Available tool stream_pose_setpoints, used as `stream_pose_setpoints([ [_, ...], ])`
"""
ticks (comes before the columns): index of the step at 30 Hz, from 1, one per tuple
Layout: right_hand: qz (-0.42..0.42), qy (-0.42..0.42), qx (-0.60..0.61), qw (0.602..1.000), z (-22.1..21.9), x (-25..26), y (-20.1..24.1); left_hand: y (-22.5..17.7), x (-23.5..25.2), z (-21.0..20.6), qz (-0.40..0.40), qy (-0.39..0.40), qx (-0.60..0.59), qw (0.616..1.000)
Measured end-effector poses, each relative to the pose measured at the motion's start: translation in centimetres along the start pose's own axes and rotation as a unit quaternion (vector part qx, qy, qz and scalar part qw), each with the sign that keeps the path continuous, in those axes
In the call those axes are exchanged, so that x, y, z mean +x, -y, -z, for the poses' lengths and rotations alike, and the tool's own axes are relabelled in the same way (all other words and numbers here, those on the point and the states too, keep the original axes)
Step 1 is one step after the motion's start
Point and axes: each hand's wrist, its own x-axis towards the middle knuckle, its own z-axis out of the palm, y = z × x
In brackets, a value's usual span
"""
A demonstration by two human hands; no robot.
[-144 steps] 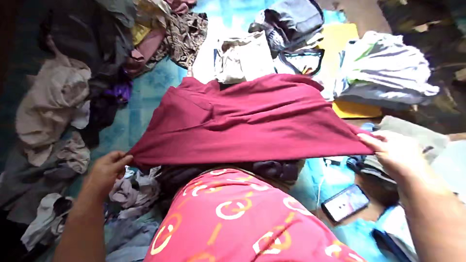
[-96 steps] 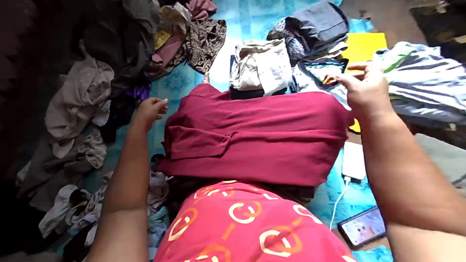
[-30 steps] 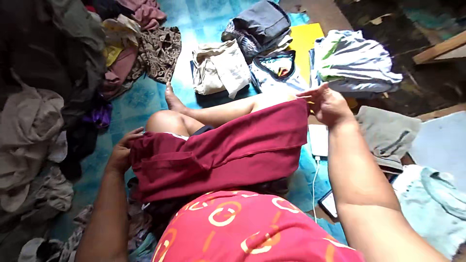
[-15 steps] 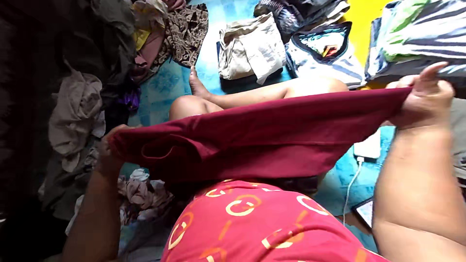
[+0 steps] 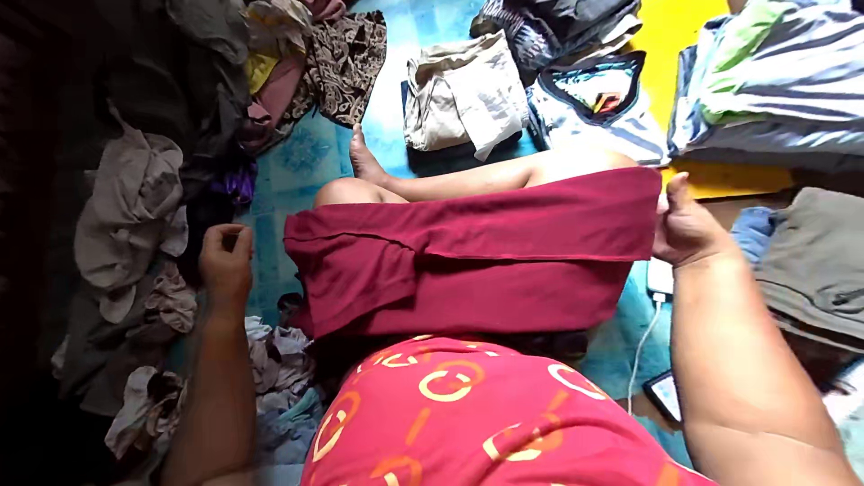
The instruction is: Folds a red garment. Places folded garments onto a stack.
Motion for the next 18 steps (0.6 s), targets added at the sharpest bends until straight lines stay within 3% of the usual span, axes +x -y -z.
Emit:
stream_pose_setpoints([
  [2, 0.002, 0.014, 0.025, 1.0, -0.1, -1.7, -2.3, -1.2, -4.0, -0.6, -0.127, 0.086, -0.089, 0.984],
  [5, 0.13, -0.051, -0.011, 0.99, 0.7, -3.1, -4.6, -1.7, -8.5, -2.3, -0.269, 0.219, -0.025, 0.938],
  [7, 0.252, -0.023, -0.074, 0.965, 1.2, -4.4, -4.1, -1.1, -10.4, -3.3, -0.286, 0.218, 0.014, 0.933],
  [10, 0.296, 0.027, -0.188, 0.936, 0.5, -7.0, -2.7, 0.6, -11.3, -3.6, -0.307, 0.156, 0.006, 0.939],
  [13, 0.33, -0.05, -0.315, 0.889, -0.4, -7.1, -4.4, 0.9, -10.6, -3.2, -0.315, 0.128, -0.042, 0.939],
  [16, 0.419, -0.149, -0.357, 0.822, -0.3, -6.1, -5.9, 0.2, -9.7, -1.9, -0.31, 0.148, -0.177, 0.922],
  [18, 0.456, -0.175, -0.338, 0.804, 0.5, -6.0, -5.7, -0.9, -9.3, -0.2, -0.309, 0.163, -0.236, 0.907],
])
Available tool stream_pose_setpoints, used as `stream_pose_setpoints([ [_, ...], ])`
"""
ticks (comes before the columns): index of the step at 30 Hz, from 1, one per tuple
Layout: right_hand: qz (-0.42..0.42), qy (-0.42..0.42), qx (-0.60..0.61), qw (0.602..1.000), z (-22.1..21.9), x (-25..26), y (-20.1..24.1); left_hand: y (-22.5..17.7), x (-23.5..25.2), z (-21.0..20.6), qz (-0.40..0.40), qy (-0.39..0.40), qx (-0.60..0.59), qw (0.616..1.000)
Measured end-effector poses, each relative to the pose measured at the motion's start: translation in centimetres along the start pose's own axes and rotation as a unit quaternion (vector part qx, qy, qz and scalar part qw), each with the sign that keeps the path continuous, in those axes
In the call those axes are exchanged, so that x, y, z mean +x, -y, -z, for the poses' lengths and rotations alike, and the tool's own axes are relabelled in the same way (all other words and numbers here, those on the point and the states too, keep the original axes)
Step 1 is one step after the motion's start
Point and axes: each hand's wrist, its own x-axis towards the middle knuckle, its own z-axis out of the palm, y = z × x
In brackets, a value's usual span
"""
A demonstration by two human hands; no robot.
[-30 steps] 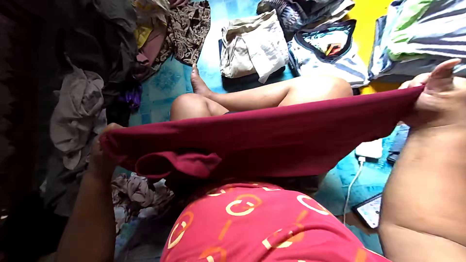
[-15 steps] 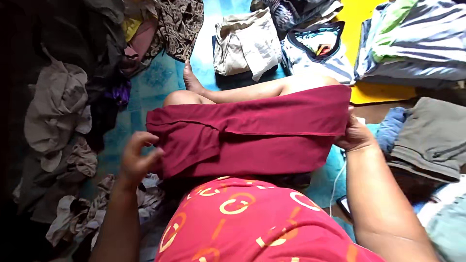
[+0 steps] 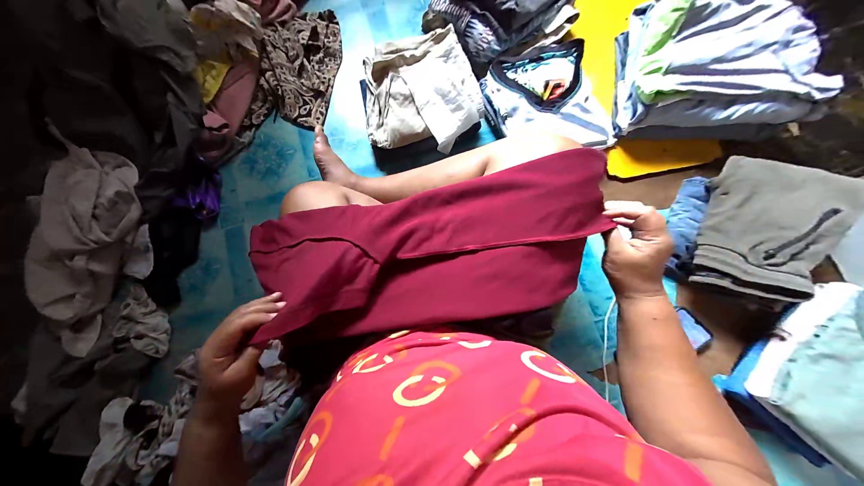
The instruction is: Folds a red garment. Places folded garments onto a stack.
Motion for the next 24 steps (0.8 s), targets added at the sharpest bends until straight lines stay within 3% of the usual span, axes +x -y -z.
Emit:
stream_pose_setpoints([
  [5, 0.067, -0.065, 0.075, 0.993, 4.0, 2.3, 1.1, -2.8, 0.6, 4.0, -0.017, 0.089, 0.024, 0.996],
  [7, 0.069, -0.041, 0.055, 0.995, 5.3, 2.6, 1.4, -2.6, 0.4, 4.2, 0.018, 0.144, 0.075, 0.987],
  [10, 0.002, 0.052, -0.047, 0.998, 5.6, 2.7, 2.3, -1.2, 0.2, 2.8, 0.062, 0.178, 0.117, 0.975],
  [12, -0.012, 0.058, -0.047, 0.997, 3.8, 2.8, 4.3, -0.6, 0.5, 2.2, 0.076, 0.152, 0.041, 0.985],
  [14, 0.045, 0.083, 0.052, 0.994, 0.9, 2.8, 8.1, -0.7, 1.0, 2.1, 0.088, 0.097, -0.043, 0.99],
  [17, 0.14, 0.281, 0.174, 0.933, -5.1, 2.4, 15.9, -1.7, 2.4, 1.3, 0.151, -0.048, -0.097, 0.983],
  [20, 0.139, 0.454, 0.14, 0.869, -11.3, 1.8, 21.6, -2.0, 5.1, -0.9, 0.293, -0.165, -0.055, 0.94],
  [22, 0.128, 0.503, 0.071, 0.852, -14.3, 1.4, 23.3, -0.9, 5.6, -2.1, 0.379, -0.154, -0.037, 0.912],
  [24, 0.145, 0.497, 0.017, 0.855, -16.2, 0.9, 23.7, 0.1, 5.1, -3.1, 0.421, -0.163, -0.054, 0.89],
])
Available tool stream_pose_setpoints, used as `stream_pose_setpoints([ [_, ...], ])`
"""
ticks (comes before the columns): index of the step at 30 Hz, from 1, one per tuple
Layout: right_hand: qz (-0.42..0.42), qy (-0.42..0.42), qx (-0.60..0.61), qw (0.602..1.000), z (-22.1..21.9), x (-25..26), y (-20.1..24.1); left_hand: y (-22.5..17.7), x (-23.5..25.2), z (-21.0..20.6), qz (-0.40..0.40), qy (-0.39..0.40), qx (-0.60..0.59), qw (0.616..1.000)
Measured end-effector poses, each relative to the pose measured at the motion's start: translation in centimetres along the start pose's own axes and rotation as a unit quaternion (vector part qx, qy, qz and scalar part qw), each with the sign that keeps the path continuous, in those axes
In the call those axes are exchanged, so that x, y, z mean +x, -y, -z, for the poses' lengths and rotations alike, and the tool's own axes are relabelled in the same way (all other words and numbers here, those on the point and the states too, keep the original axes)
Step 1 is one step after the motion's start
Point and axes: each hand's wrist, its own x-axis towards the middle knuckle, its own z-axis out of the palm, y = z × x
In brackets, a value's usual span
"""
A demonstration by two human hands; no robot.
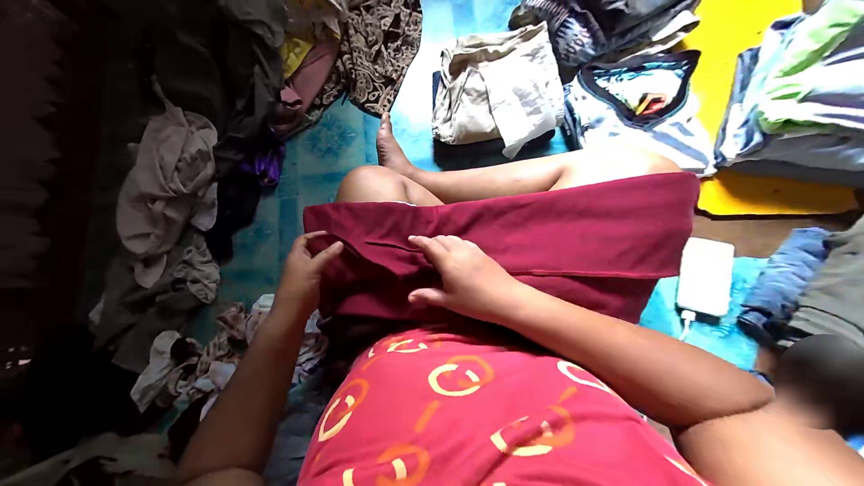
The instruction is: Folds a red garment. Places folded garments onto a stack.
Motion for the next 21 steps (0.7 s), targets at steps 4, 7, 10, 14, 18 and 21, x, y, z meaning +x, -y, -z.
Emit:
stream_pose_setpoints([
  [4, 0.023, -0.056, -0.045, 0.997, -1.2, 0.6, -0.5, 2.2, -1.3, -0.8, -0.064, -0.058, -0.067, 0.994],
  [7, 0.005, -0.078, 0.017, 0.997, -1.0, 0.3, -0.5, 2.1, -1.9, -1.3, -0.142, -0.095, -0.076, 0.982],
  [10, -0.08, -0.034, 0.062, 0.994, -0.1, 0.2, -0.2, 1.6, -1.2, -0.9, -0.166, -0.091, -0.005, 0.982],
  [14, -0.126, -0.004, 0.047, 0.991, 4.0, -2.1, -0.8, 1.8, 0.7, 0.2, -0.184, -0.101, 0.183, 0.96],
  [18, -0.166, -0.37, 0.095, 0.909, 11.6, -9.6, -7.8, 0.4, 1.2, 1.0, -0.245, -0.107, 0.22, 0.938],
  [21, -0.271, -0.481, 0.255, 0.794, 12.5, -14.5, -15.1, -0.9, 2.9, 0.6, -0.315, -0.047, 0.236, 0.918],
])
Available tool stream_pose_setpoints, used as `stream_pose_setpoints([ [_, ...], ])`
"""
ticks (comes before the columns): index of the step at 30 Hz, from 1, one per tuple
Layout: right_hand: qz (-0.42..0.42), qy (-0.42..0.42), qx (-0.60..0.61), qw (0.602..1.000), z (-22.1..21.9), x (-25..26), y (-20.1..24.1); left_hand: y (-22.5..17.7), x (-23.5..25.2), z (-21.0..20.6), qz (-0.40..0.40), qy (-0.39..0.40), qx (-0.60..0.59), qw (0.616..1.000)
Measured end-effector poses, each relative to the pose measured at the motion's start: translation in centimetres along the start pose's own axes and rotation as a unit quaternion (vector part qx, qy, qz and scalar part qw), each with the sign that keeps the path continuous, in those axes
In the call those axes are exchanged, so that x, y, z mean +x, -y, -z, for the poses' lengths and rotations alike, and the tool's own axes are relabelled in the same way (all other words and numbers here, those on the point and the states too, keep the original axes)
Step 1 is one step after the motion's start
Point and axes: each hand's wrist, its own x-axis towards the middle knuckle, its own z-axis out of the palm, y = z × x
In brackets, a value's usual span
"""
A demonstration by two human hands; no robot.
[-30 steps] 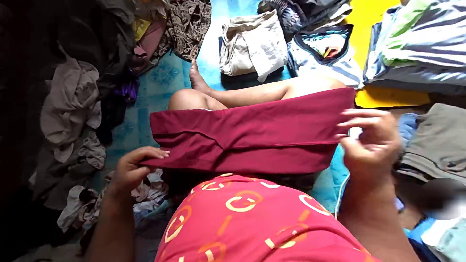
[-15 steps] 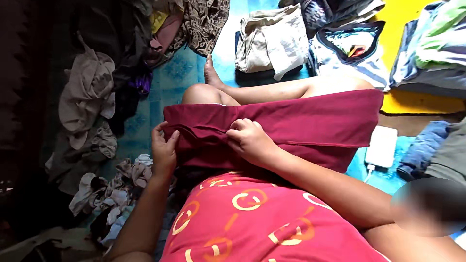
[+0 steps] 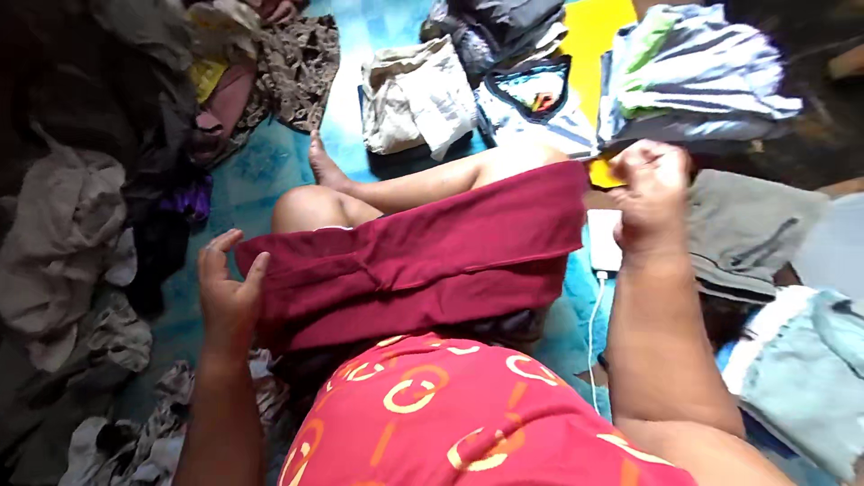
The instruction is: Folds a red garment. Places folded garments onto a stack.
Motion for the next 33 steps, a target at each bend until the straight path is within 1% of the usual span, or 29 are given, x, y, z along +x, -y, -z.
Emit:
stream_pose_setpoints([
  [1, -0.105, 0.013, 0.062, 0.993, 0.7, 0.0, -1.7, 0.6, 1.1, -0.4, -0.03, 0.033, 0.007, 0.999],
  [2, -0.192, 0.049, 0.124, 0.972, 0.9, 0.0, -3.6, 1.5, 2.2, -0.8, -0.042, 0.074, 0.019, 0.996],
  [3, -0.251, 0.11, 0.192, 0.942, 1.2, -0.2, -5.4, 2.4, 3.2, -1.0, -0.038, 0.116, 0.036, 0.992],
  [4, -0.288, 0.147, 0.242, 0.915, 1.3, -0.4, -7.2, 3.1, 4.2, -1.1, -0.033, 0.151, 0.058, 0.986],
  [5, -0.301, 0.158, 0.271, 0.9, 1.4, -0.5, -8.6, 3.5, 5.2, -1.1, -0.028, 0.174, 0.084, 0.981],
  [6, -0.294, 0.158, 0.292, 0.896, 1.6, -0.6, -9.5, 3.2, 6.1, -0.9, -0.019, 0.184, 0.107, 0.977],
  [7, -0.27, 0.169, 0.314, 0.895, 2.0, -0.8, -10.2, 2.3, 6.8, -0.7, -0.013, 0.182, 0.119, 0.976],
  [9, -0.199, 0.211, 0.364, 0.885, 3.1, -0.8, -11.7, -1.1, 7.8, -0.9, -0.031, 0.161, 0.104, 0.981],
  [10, -0.152, 0.237, 0.383, 0.879, 3.8, -0.6, -12.5, -3.5, 7.9, -1.6, -0.051, 0.156, 0.076, 0.983],
  [11, -0.105, 0.244, 0.386, 0.884, 4.8, -0.4, -12.9, -6.2, 7.9, -2.5, -0.068, 0.165, 0.035, 0.983],
  [13, -0.026, 0.216, 0.354, 0.909, 7.3, 0.5, -12.9, -13.2, 6.9, -5.1, -0.069, 0.229, -0.059, 0.969],
  [14, 0.0, 0.205, 0.34, 0.918, 8.3, 0.9, -11.7, -17.1, 6.2, -6.6, -0.055, 0.277, -0.11, 0.953],
  [15, 0.027, 0.215, 0.328, 0.919, 9.1, 1.4, -10.0, -21.2, 5.3, -8.1, -0.022, 0.331, -0.166, 0.929],
  [16, 0.056, 0.24, 0.323, 0.914, 9.8, 2.0, -8.2, -24.5, 4.6, -9.9, 0.026, 0.396, -0.238, 0.886],
  [17, 0.086, 0.275, 0.322, 0.902, 10.2, 2.5, -6.5, -26.5, 4.0, -12.2, 0.067, 0.438, -0.32, 0.837],
  [18, 0.105, 0.305, 0.314, 0.893, 10.4, 2.9, -4.9, -27.3, 3.7, -14.8, 0.096, 0.476, -0.386, 0.784],
  [19, 0.111, 0.331, 0.304, 0.886, 10.5, 3.2, -3.2, -28.2, 3.3, -17.1, 0.128, 0.503, -0.427, 0.74],
  [20, 0.099, 0.352, 0.283, 0.887, 10.4, 3.1, -1.1, -28.9, 3.1, -18.9, 0.163, 0.52, -0.451, 0.707],
  [21, 0.068, 0.365, 0.255, 0.893, 9.8, 2.6, 1.3, -29.3, 2.9, -20.3, 0.201, 0.528, -0.465, 0.682],
  [23, -0.016, 0.386, 0.17, 0.907, 7.5, 1.2, 5.5, -28.9, 2.9, -21.3, 0.251, 0.525, -0.475, 0.66],
  [24, -0.041, 0.415, 0.125, 0.9, 6.2, 0.6, 6.6, -27.9, 3.1, -21.0, 0.262, 0.52, -0.479, 0.657],
  [26, -0.065, 0.459, 0.039, 0.885, 4.0, -0.3, 6.9, -25.7, 3.5, -19.4, 0.287, 0.498, -0.493, 0.653],
  [27, -0.067, 0.46, 0.004, 0.885, 3.3, -0.4, 6.7, -24.7, 3.6, -18.6, 0.293, 0.485, -0.489, 0.663],
  [28, -0.063, 0.437, -0.026, 0.897, 3.1, -0.4, 6.2, -23.9, 3.4, -18.1, 0.295, 0.471, -0.48, 0.678],
  [29, -0.054, 0.399, -0.044, 0.914, 3.1, -0.4, 5.4, -23.3, 2.9, -18.1, 0.294, 0.454, -0.463, 0.702],
  [31, -0.04, 0.309, -0.046, 0.949, 3.3, -0.7, 3.7, -22.9, 2.2, -18.7, 0.274, 0.42, -0.415, 0.759],
  [33, -0.043, 0.232, -0.042, 0.971, 3.0, -1.7, 2.2, -22.8, 1.9, -19.3, 0.239, 0.387, -0.403, 0.794],
])
